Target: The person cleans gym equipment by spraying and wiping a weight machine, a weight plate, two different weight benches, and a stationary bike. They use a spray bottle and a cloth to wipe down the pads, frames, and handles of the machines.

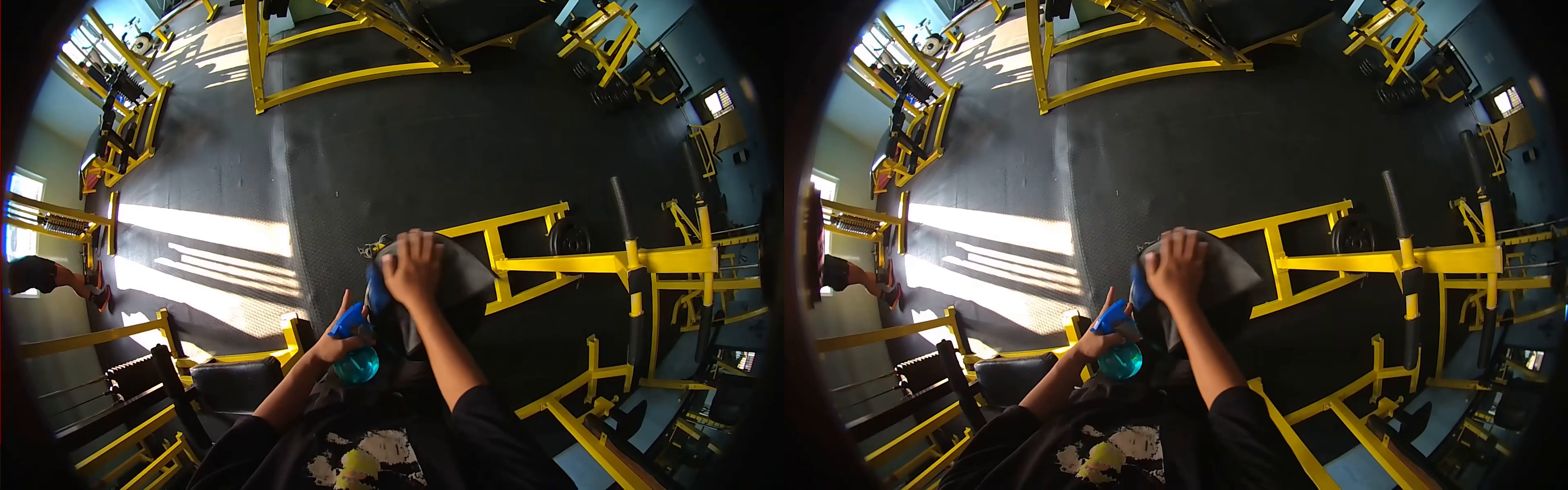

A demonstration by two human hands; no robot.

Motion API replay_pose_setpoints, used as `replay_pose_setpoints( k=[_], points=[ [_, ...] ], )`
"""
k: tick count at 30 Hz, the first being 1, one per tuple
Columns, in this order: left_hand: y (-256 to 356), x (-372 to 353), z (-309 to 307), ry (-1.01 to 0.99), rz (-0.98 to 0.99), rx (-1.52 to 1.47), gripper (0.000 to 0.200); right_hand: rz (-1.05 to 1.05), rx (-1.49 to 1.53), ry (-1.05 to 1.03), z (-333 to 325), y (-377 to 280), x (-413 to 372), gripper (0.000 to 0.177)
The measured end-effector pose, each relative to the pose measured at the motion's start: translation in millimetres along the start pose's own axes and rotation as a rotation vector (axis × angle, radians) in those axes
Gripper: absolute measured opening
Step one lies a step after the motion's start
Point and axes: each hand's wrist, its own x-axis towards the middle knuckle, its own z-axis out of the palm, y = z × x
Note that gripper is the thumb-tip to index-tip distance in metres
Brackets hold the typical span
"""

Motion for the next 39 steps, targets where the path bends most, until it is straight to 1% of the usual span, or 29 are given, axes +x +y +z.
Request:
replay_pose_setpoints(
  k=[2, 3, 4, 5, 7, 8, 9, 10, 12, 13, 14, 16, 17, 18, 19, 20, 21, 23, 25, 27, 29, 31, 32, 34, 35, 36, 37, 38, 39],
  points=[
    [1.8, 1.5, -4.2, -0.013, -0.016, 0.002, 0.124, -0.162, 0.143, -0.172, 9.1, -32.9, -28.8, 0.050],
    [7.9, 2.1, -3.7, 0.001, 0.000, 0.120, 0.125, -0.212, 0.260, -0.206, 16.5, -33.5, -53.7, 0.048],
    [13.5, 2.0, -2.4, 0.017, 0.018, 0.234, 0.125, -0.119, 0.614, -0.199, 26.0, -32.2, -76.7, 0.050],
    [16.7, 0.0, -0.8, 0.020, 0.005, 0.270, 0.126, -0.023, 0.708, -0.312, 9.8, -24.6, -94.6, 0.061],
    [13.9, -0.7, -4.2, 0.022, 0.003, 0.234, 0.126, -0.045, 0.393, -0.326, -34.4, 4.5, -117.4, 0.069],
    [12.6, 1.4, -4.2, 0.030, 0.003, 0.204, 0.126, 0.002, 0.296, -0.301, -44.9, 24.1, -126.7, 0.072],
    [13.5, 2.1, -1.7, 0.023, 0.013, 0.090, 0.125, 0.048, 0.201, -0.274, -55.2, 42.2, -128.7, 0.076],
    [14.9, 1.6, -0.3, 0.023, 0.016, 0.087, 0.125, 0.126, 0.122, -0.285, -63.0, 61.0, -126.5, 0.076],
    [15.5, 0.5, 0.0, -0.016, 0.010, 0.115, 0.125, 0.190, 0.023, -0.141, -58.1, 85.7, -107.8, 0.077],
    [5.2, 2.3, -4.5, -0.034, 0.068, 0.106, 0.125, 0.233, 0.029, -0.107, -47.0, 90.9, -91.9, 0.075],
    [1.9, 4.6, -9.3, -0.036, 0.062, 0.105, 0.125, 0.280, 0.035, -0.076, -37.6, 95.7, -72.8, 0.073],
    [-2.6, 6.7, -15.2, -0.080, 0.049, 0.042, 0.126, 0.277, -0.032, -0.023, -25.5, 80.4, -28.4, 0.059],
    [-2.8, 7.1, -14.9, -0.084, 0.040, 0.038, 0.126, 0.217, -0.081, 0.005, -12.9, 71.0, -12.3, 0.056],
    [-0.1, 6.8, -13.4, -0.060, 0.012, 0.017, 0.126, 0.196, -0.092, -0.038, -15.7, 49.9, 3.6, 0.055],
    [2.8, 4.5, -12.4, -0.036, -0.016, -0.001, 0.126, 0.126, -0.083, -0.014, -3.6, 35.8, 6.0, 0.054],
    [5.3, 2.2, -12.1, -0.037, -0.023, 0.004, 0.126, 0.086, -0.024, -0.056, -6.5, 14.4, 4.0, 0.056],
    [7.7, -0.5, -12.1, -0.015, -0.049, 0.035, 0.126, 0.031, 0.048, -0.066, -2.4, -2.5, -9.6, 0.058],
    [10.4, -0.8, -13.5, -0.013, -0.081, 0.071, 0.126, -0.033, 0.149, -0.173, -2.3, -27.0, -55.7, 0.063],
    [12.2, 0.0, -17.8, -0.068, -0.051, 0.107, 0.126, -0.036, 0.119, -0.235, -17.3, -34.5, -104.8, 0.063],
    [17.3, -2.1, -13.6, -0.063, -0.062, 0.154, 0.125, 0.013, 0.128, -0.270, -36.8, -23.2, -147.0, 0.067],
    [19.4, -3.8, -13.7, -0.048, -0.071, 0.203, 0.125, 0.099, 0.040, -0.316, -56.7, 3.1, -168.0, 0.072],
    [18.0, -4.9, -16.1, -0.100, -0.081, 0.144, 0.127, 0.254, 0.002, -0.268, -68.2, 34.2, -167.9, 0.074],
    [13.5, -4.6, -18.2, -0.096, -0.079, 0.144, 0.127, 0.265, 0.014, -0.208, -68.2, 49.5, -161.0, 0.076],
    [0.4, -2.1, -21.7, -0.131, 0.009, 0.127, 0.126, 0.304, 0.066, -0.022, -56.5, 77.3, -131.9, 0.070],
    [-2.0, -1.5, -21.7, -0.123, 0.013, 0.127, 0.126, 0.457, 0.187, -0.006, -44.5, 91.2, -113.3, 0.067],
    [-4.7, -2.2, -20.1, -0.126, 0.039, 0.134, 0.126, 0.590, 0.247, -0.027, -29.6, 109.1, -95.4, 0.065],
    [-6.9, -4.2, -18.8, -0.129, 0.064, 0.139, 0.126, 0.774, 0.290, -0.184, -12.8, 130.8, -75.5, 0.063],
    [-6.7, -6.7, -18.1, -0.117, 0.067, 0.136, 0.126, 0.770, 0.283, -0.356, -8.6, 141.6, -45.1, 0.063],
    [-4.9, -8.3, -17.2, -0.115, 0.016, 0.129, 0.126, 0.756, 0.238, -0.390, -13.5, 128.0, -13.3, 0.059]
  ],
)
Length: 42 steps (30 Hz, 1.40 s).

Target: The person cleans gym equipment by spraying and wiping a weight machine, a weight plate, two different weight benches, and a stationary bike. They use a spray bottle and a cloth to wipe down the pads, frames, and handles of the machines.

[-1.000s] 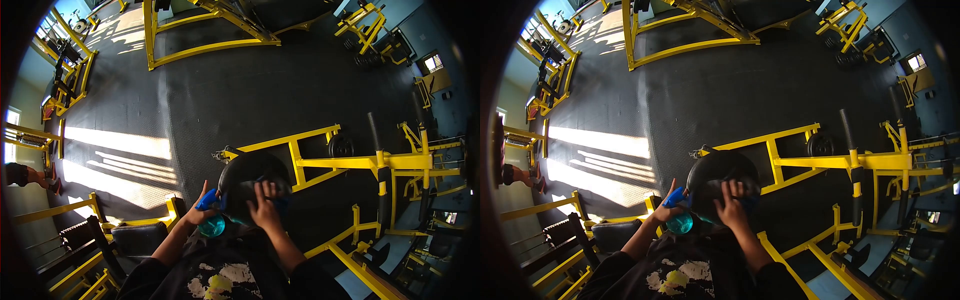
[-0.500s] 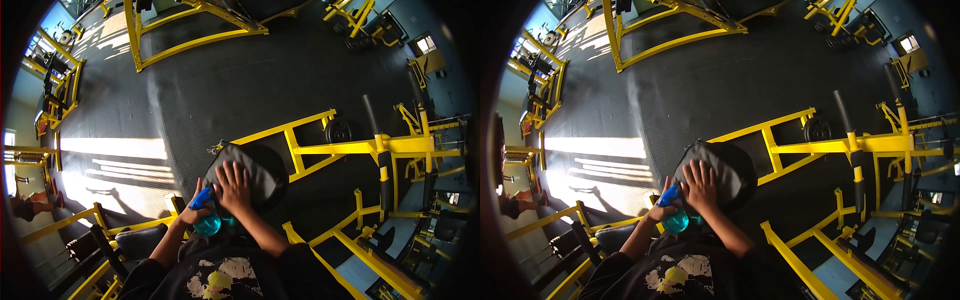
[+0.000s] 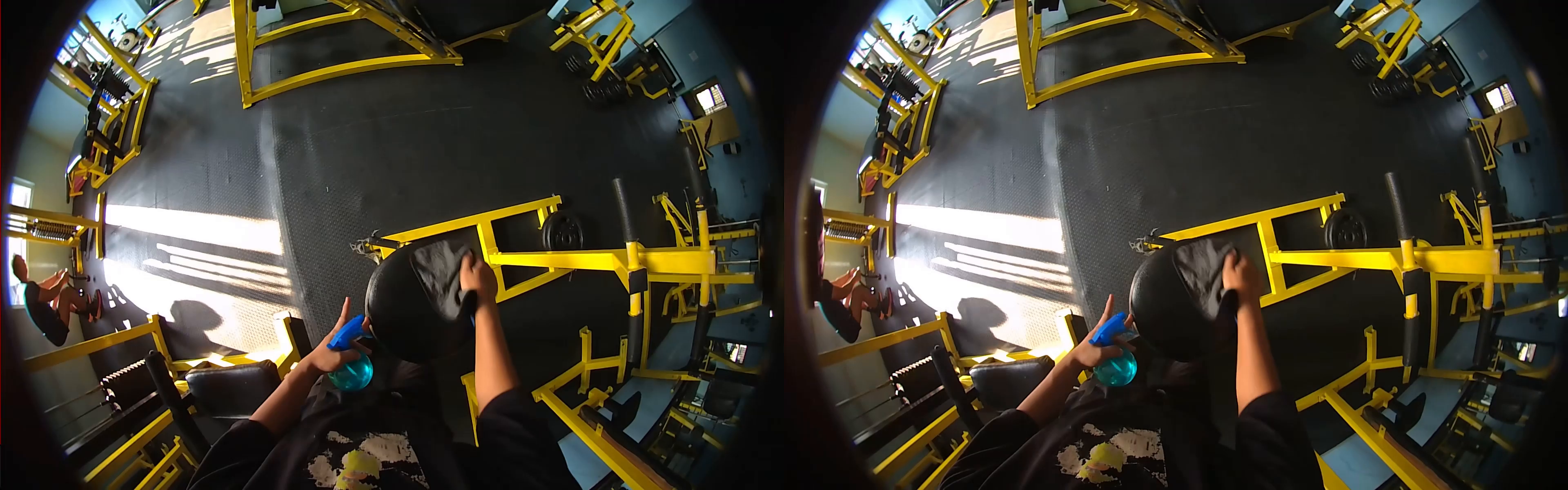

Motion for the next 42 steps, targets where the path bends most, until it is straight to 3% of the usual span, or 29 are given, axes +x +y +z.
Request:
replay_pose_setpoints(
  k=[2, 5, 9, 11, 13, 17, 18, 20, 24, 25, 26, 28, 31, 33, 37, 39, 42],
  points=[
    [-0.2, -0.4, 1.6, 0.000, -0.041, -0.005, 0.126, -0.137, -0.103, -0.056, -1.4, -53.1, 7.3, 0.051],
    [-4.3, -4.3, 5.8, -0.006, -0.051, -0.004, 0.127, -0.616, -0.264, 0.124, 45.2, -101.9, -10.0, 0.044],
    [-15.0, -12.9, 21.4, 0.025, -0.003, -0.012, 0.127, -0.991, -0.472, -0.155, 81.4, -125.2, -61.0, 0.042],
    [-25.7, -17.7, 24.6, 0.034, -0.026, -0.038, 0.128, -0.977, -0.384, -0.267, 75.4, -119.7, -54.0, 0.041],
    [-32.8, -18.3, 26.8, 0.037, -0.025, -0.059, 0.128, -0.964, -0.295, -0.003, 55.9, -107.6, -40.2, 0.042],
    [-28.7, -16.1, 27.3, 0.017, -0.043, -0.046, 0.126, -0.571, -0.137, 0.273, 24.6, -33.6, -4.5, 0.051],
    [-25.8, -15.2, 26.0, 0.001, -0.043, -0.031, 0.126, -0.420, -0.123, 0.205, 7.4, -22.1, -17.3, 0.057],
    [-24.2, -11.7, 21.5, -0.008, -0.045, -0.017, 0.125, -0.295, -0.141, 0.308, 7.3, 19.5, -39.1, 0.065],
    [-29.7, -4.9, 8.9, -0.029, -0.025, 0.008, 0.125, -0.031, 0.242, 0.327, 39.2, 76.1, -109.4, 0.078],
    [-30.5, -3.7, 7.5, -0.029, -0.024, 0.013, 0.125, -0.080, 0.309, 0.399, 54.8, 81.8, -134.0, 0.075],
    [-30.6, -3.0, 6.3, -0.048, -0.014, 0.011, 0.125, -0.122, 0.145, 0.472, 69.6, 84.3, -158.6, 0.069],
    [-26.4, -4.4, 3.5, -0.070, -0.009, 0.018, 0.125, -0.418, -0.036, 0.647, 96.8, 89.3, -199.1, 0.069],
    [-11.3, -10.2, -1.9, -0.119, -0.066, 0.038, 0.124, -0.549, -0.165, 0.455, 98.9, 57.4, -243.8, 0.072],
    [-3.3, -17.1, -11.7, -0.062, -0.103, 0.201, 0.124, -0.587, -0.249, 0.358, 95.1, 26.9, -249.8, 0.070],
    [8.7, -32.4, -22.1, 0.064, 0.075, 0.016, 0.123, -0.780, -0.348, 0.134, 84.0, -32.3, -215.2, 0.070],
    [12.2, -39.3, -27.4, 0.141, 0.101, 0.123, 0.123, -0.823, -0.293, 0.122, 86.0, -67.3, -192.3, 0.077],
    [18.4, -46.6, -23.0, 0.139, 0.065, 0.089, 0.121, -0.790, -0.347, 0.207, 117.0, -104.0, -145.6, 0.065]
  ],
)
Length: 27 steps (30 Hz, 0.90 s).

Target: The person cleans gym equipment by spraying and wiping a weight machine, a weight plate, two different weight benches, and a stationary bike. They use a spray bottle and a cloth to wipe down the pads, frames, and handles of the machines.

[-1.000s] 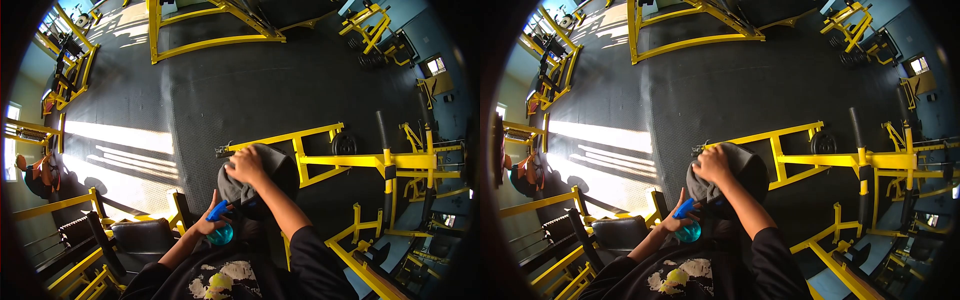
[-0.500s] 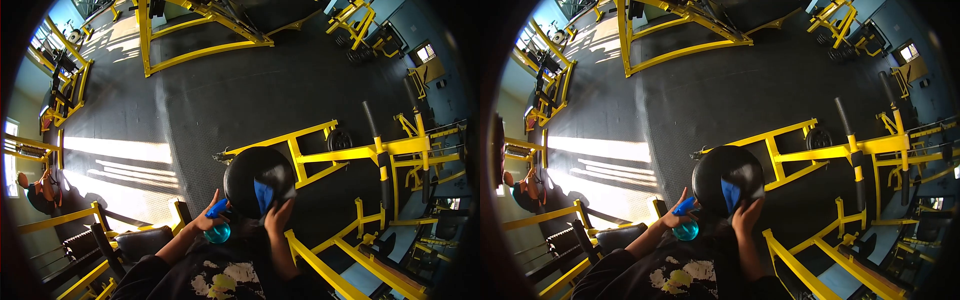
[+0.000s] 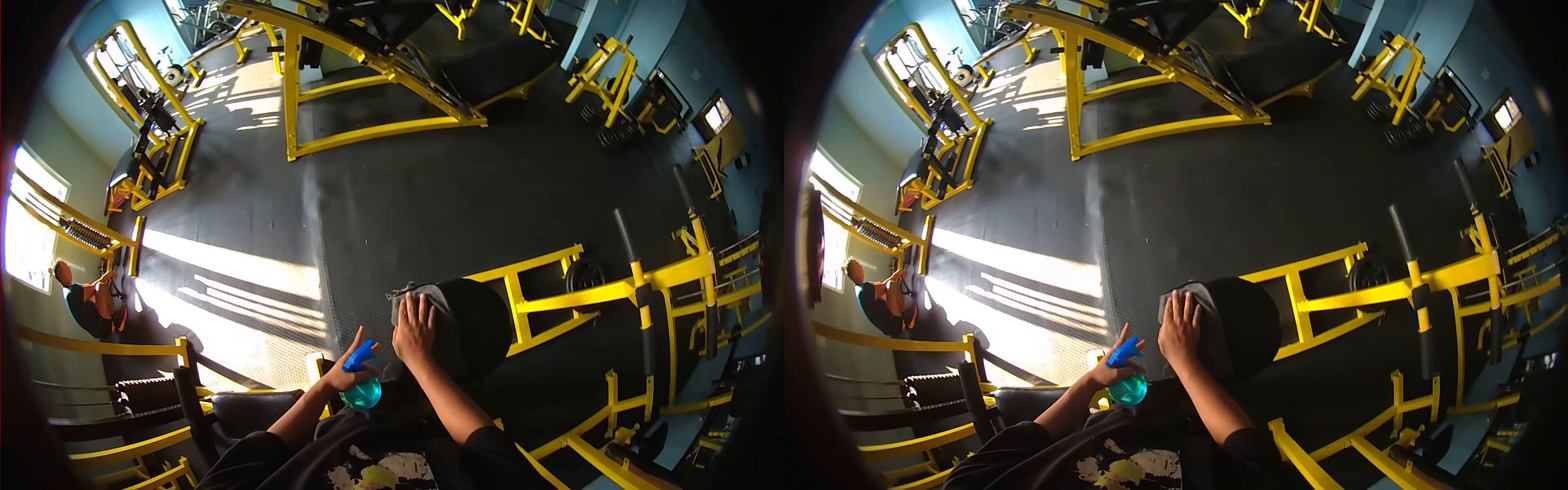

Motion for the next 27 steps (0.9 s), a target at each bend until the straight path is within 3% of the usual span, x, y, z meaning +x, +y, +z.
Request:
replay_pose_setpoints(
  k=[1, 3, 5, 7, 10, 12, 13, 15, 16, 17, 19, 20, 22, 27],
  points=[
    [2.1, -1.1, 1.8, -0.019, -0.062, -0.038, 0.121, -0.015, 0.001, 0.016, 4.2, 0.4, 13.5, 0.065],
    [-3.6, -2.5, 5.6, -0.014, -0.031, -0.007, 0.120, 0.121, -0.095, -0.162, 3.2, -1.3, 32.9, 0.060],
    [-6.3, -4.7, 11.4, -0.038, -0.040, -0.038, 0.120, 0.126, -0.112, -0.144, -8.2, 0.2, 21.0, 0.063],
    [-18.0, -0.2, 14.6, -0.038, -0.030, -0.059, 0.120, 0.070, 0.078, 0.009, -23.4, 3.9, -12.2, 0.068],
    [-23.9, 10.9, 22.6, -0.089, 0.028, 0.012, 0.120, 0.013, 0.051, -0.045, -33.2, 15.5, -76.9, 0.075],
    [0.1, 16.6, 36.0, -0.116, -0.054, 0.014, 0.119, -0.015, -0.022, -0.091, -40.2, 33.3, -114.1, 0.083],
    [8.0, 21.4, 41.7, -0.139, -0.080, 0.013, 0.118, 0.050, -0.022, -0.081, -42.1, 46.7, -128.3, 0.083],
    [13.8, 37.3, 51.5, -0.237, 0.010, -0.040, 0.116, -0.078, -0.063, -0.075, -44.0, 71.0, -165.2, 0.084],
    [22.3, 44.4, 56.8, -0.274, 0.028, 0.006, 0.113, -0.056, 0.059, -0.136, -79.5, 78.3, -174.7, 0.077],
    [22.9, 50.8, 56.0, -0.324, -0.004, 0.028, 0.113, 0.005, 0.067, -0.123, -76.1, 89.8, -190.0, 0.077],
    [21.1, 70.1, 56.7, -0.400, 0.029, 0.161, 0.115, 0.186, 0.151, 0.121, -55.1, 122.3, -208.8, 0.071],
    [45.0, 68.1, 81.6, -0.373, -0.064, 0.084, 0.112, 0.225, 0.142, 0.133, -52.0, 135.0, -214.4, 0.071],
    [42.0, 87.9, 90.8, -0.488, -0.057, 0.100, 0.112, 0.658, 0.496, 0.155, -51.9, 164.2, -228.7, 0.060],
    [45.4, 125.3, 163.8, -0.720, -0.066, 0.191, 0.105, 0.877, 0.711, 0.427, -49.6, 205.1, -268.4, 0.040]
  ],
)
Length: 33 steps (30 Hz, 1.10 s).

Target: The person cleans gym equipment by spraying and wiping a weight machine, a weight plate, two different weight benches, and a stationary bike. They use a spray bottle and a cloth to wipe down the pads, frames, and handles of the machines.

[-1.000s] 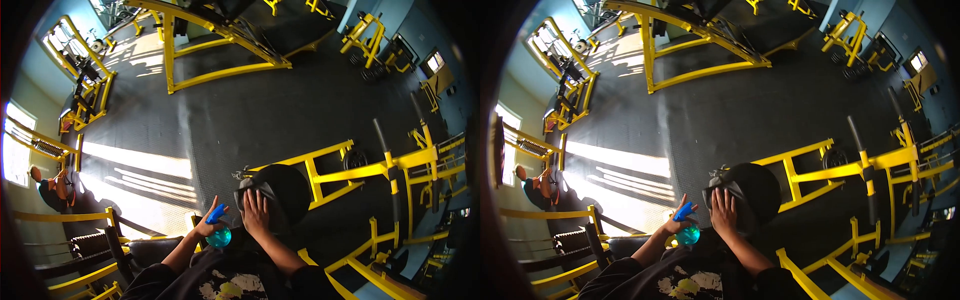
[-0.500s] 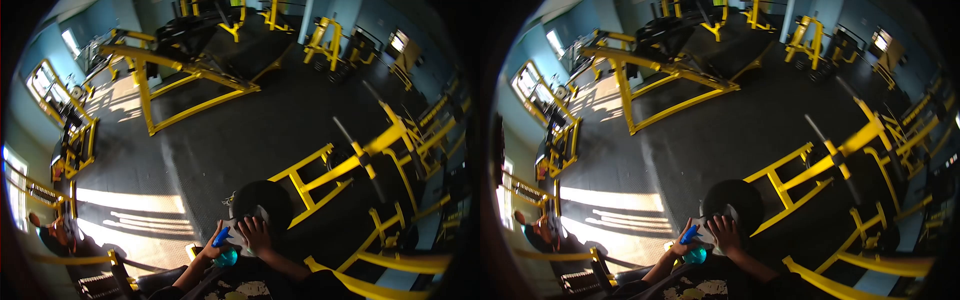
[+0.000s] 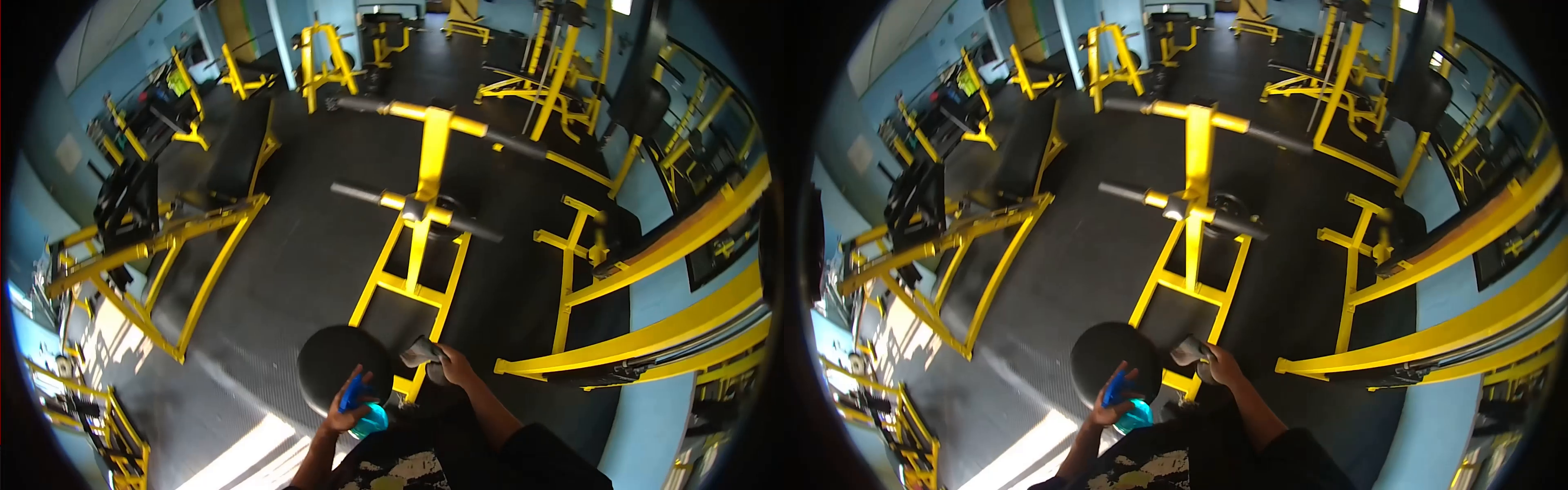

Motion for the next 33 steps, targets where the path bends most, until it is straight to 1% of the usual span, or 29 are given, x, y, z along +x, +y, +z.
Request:
replay_pose_setpoints(
  k=[1, 2, 3, 4, 5, 6, 7, 8, 9, 10, 11, 12, 14, 15, 16, 18, 19, 20, 21, 22, 24, 25, 27, 28, 29, 30, 31, 32, 33],
  points=[
    [3.9, 17.0, 10.4, -0.041, -0.035, -0.070, 0.104, 0.070, 0.114, -0.008, -11.7, 5.3, -1.9, 0.038],
    [9.5, 34.8, 24.7, -0.060, -0.046, -0.036, 0.098, 0.137, 0.226, -0.022, -25.0, 7.7, -0.4, 0.037],
    [5.4, 54.7, 32.4, -0.094, -0.024, 0.049, 0.093, 0.130, 0.232, -0.003, -45.4, -0.5, -0.2, 0.037],
    [1.0, 75.2, 41.5, -0.125, -0.001, 0.131, 0.088, 0.161, 0.320, -0.020, -76.6, -20.0, -3.9, 0.036],
    [1.9, 95.4, 54.1, -0.132, 0.008, 0.136, 0.088, 0.190, 0.404, -0.043, -109.3, -38.1, -5.4, 0.035],
    [3.6, 114.2, 67.7, -0.132, 0.022, 0.171, 0.084, 0.182, 0.403, -0.039, -142.9, -49.2, -7.4, 0.035],
    [4.4, 131.1, 81.1, -0.125, 0.034, 0.205, 0.081, 0.127, 0.400, -0.035, -177.4, -54.2, -10.2, 0.037],
    [6.4, 148.3, 94.4, -0.117, 0.038, 0.209, 0.081, 0.074, 0.400, -0.037, -204.9, -50.0, -5.7, 0.040],
    [12.2, 167.8, 106.6, -0.115, 0.050, 0.221, 0.080, 0.066, 0.405, -0.046, -227.5, -40.0, 6.9, 0.040],
    [17.7, 191.7, 126.7, -0.098, 0.056, 0.233, 0.079, -0.093, 0.908, 0.049, -259.2, -23.7, 23.4, 0.047],
    [28.1, 205.4, 139.7, -0.113, 0.081, 0.203, 0.079, -0.249, 1.401, 0.160, -275.8, -15.3, 31.4, 0.056],
    [37.1, 218.3, 151.8, -0.100, 0.083, 0.202, 0.079, -0.246, 1.402, 0.146, -281.4, -2.0, 43.6, 0.056],
    [48.5, 240.3, 173.0, -0.122, 0.156, 0.242, 0.078, -0.097, 1.791, 0.303, -271.5, 40.1, 78.8, 0.063],
    [48.8, 247.4, 181.1, -0.096, 0.162, 0.236, 0.078, -0.252, 1.778, 0.132, -256.4, 60.6, 80.4, 0.061],
    [49.2, 254.6, 188.7, -0.069, 0.161, 0.232, 0.078, -0.235, 1.782, 0.106, -242.0, 76.9, 87.3, 0.061],
    [49.3, 267.4, 200.2, -0.040, 0.278, 0.307, 0.079, 0.194, 1.848, 0.261, -221.3, 85.7, 105.9, 0.058],
    [47.0, 268.7, 203.9, 0.006, 0.273, 0.301, 0.079, 0.211, 1.849, 0.230, -219.2, 84.9, 113.7, 0.058],
    [49.9, 268.1, 209.1, 0.038, 0.270, 0.302, 0.079, 0.344, 1.765, 0.242, -223.5, 72.4, 119.0, 0.058],
    [56.9, 265.4, 215.5, 0.077, 0.214, 0.262, 0.078, 0.476, 1.674, 0.257, -225.3, 65.4, 119.4, 0.058],
    [60.4, 262.5, 219.6, 0.108, 0.157, 0.220, 0.078, 0.496, 1.671, 0.236, -224.8, 67.0, 116.8, 0.058],
    [62.0, 264.9, 222.5, 0.137, 0.207, 0.236, 0.077, 0.309, 1.720, 0.061, -235.5, 68.4, 121.5, 0.058],
    [64.3, 265.1, 222.4, 0.134, 0.230, 0.273, 0.077, 0.312, 1.713, 0.046, -243.9, 70.4, 126.9, 0.058],
    [65.9, 261.0, 219.0, 0.141, 0.237, 0.308, 0.077, 0.089, 1.787, -0.243, -263.9, 54.2, 133.4, 0.060],
    [66.0, 262.2, 216.7, 0.138, 0.224, 0.312, 0.084, 0.101, 1.784, -0.245, -266.9, 55.5, 141.2, 0.060],
    [66.3, 265.6, 214.5, 0.133, 0.216, 0.312, 0.091, 0.101, 1.699, -0.214, -271.1, 57.5, 150.9, 0.062],
    [71.5, 269.3, 215.5, 0.135, 0.219, 0.299, 0.091, 0.099, 1.609, -0.184, -279.1, 47.4, 163.3, 0.064],
    [77.8, 272.1, 216.6, 0.135, 0.223, 0.251, 0.100, 0.103, 1.595, -0.186, -284.2, 35.7, 182.3, 0.064],
    [82.9, 275.5, 216.0, 0.137, 0.225, 0.199, 0.110, 0.071, 1.466, -0.299, -292.0, 3.7, 203.3, 0.065],
    [85.2, 280.0, 211.0, 0.126, 0.229, 0.268, 0.121, 0.047, 1.333, -0.409, -296.8, -14.0, 213.2, 0.066]
  ],
)
